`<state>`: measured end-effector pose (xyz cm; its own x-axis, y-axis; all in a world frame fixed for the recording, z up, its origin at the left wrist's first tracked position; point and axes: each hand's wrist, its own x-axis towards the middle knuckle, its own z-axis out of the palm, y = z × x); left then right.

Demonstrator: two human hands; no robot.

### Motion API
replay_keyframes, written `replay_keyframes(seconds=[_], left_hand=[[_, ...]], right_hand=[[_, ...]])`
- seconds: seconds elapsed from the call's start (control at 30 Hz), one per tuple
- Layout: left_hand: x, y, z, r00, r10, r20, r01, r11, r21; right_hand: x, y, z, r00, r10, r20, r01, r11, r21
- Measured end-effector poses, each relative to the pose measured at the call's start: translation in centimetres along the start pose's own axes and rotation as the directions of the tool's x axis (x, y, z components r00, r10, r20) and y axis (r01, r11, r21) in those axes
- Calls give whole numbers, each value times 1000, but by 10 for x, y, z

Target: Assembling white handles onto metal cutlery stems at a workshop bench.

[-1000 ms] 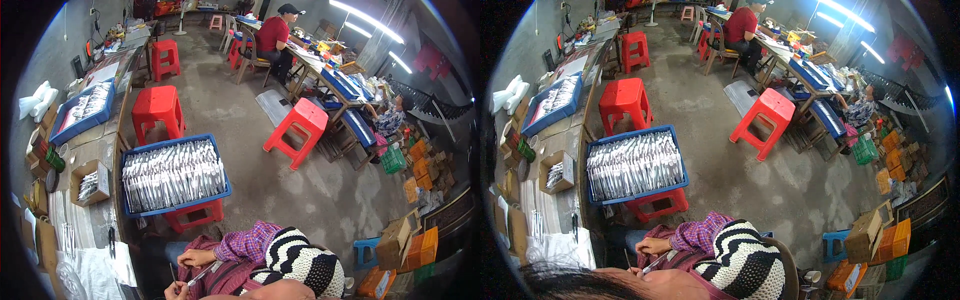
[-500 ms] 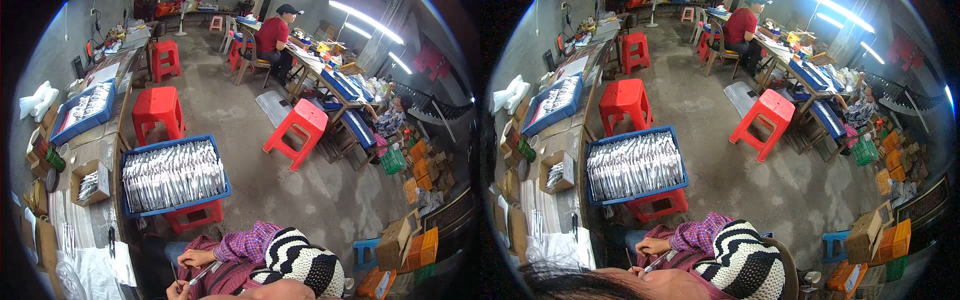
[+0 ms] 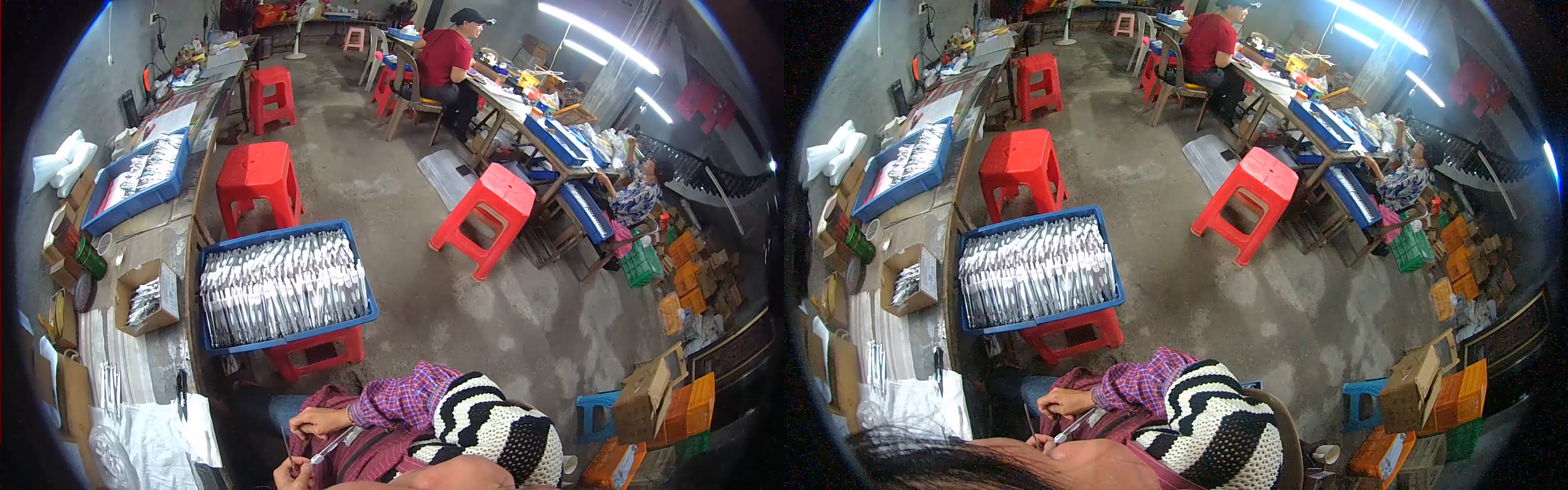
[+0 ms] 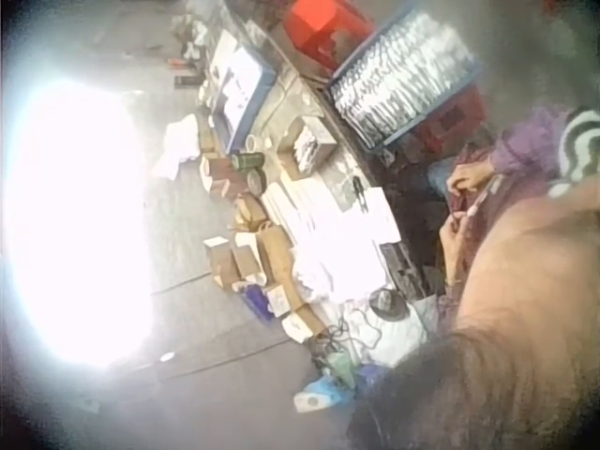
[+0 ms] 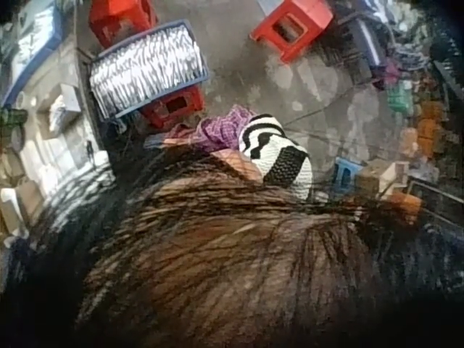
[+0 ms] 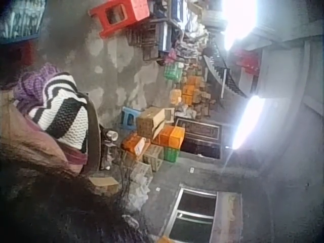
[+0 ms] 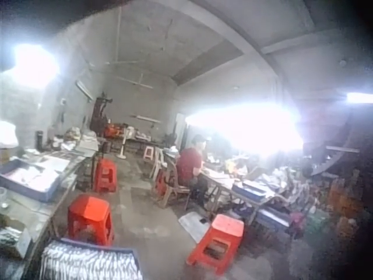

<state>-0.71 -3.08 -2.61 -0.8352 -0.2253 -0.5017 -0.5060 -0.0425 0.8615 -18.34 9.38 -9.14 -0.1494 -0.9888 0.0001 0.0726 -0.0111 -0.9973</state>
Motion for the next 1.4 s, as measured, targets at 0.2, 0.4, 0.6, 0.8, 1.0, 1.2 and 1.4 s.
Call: replay_keyframes(seconds=[0.2,0.4,0.6,0.8,1.0,1.2,1.4], left_hand=[[7,-17,-4,1000,23,10,-23,1000,-4],[14,-38,-10,999,41,15,-41,999,-6],[-8,-32,-21,998,55,-19,-55,998,6],[-34,36,14,989,83,-126,-111,967,-230],[-52,64,7,965,110,-238,-205,881,-426],[-56,58,-11,957,57,-283,-178,888,-423],[-40,42,-19,967,27,-252,-124,917,-379]], right_hand=[[-1,0,-2,1000,-4,21,5,1000,-28],[-2,-14,0,999,-37,-16,36,998,-51],[9,-10,-1,986,-163,38,167,957,-235],[8,12,-2,982,-188,-9,182,958,-223],[-1,-21,-4,999,41,22,-37,989,-142],[1,12,-1,996,-73,-51,63,983,-172],[0,0,-1,997,-21,-71,12,991,-134]])
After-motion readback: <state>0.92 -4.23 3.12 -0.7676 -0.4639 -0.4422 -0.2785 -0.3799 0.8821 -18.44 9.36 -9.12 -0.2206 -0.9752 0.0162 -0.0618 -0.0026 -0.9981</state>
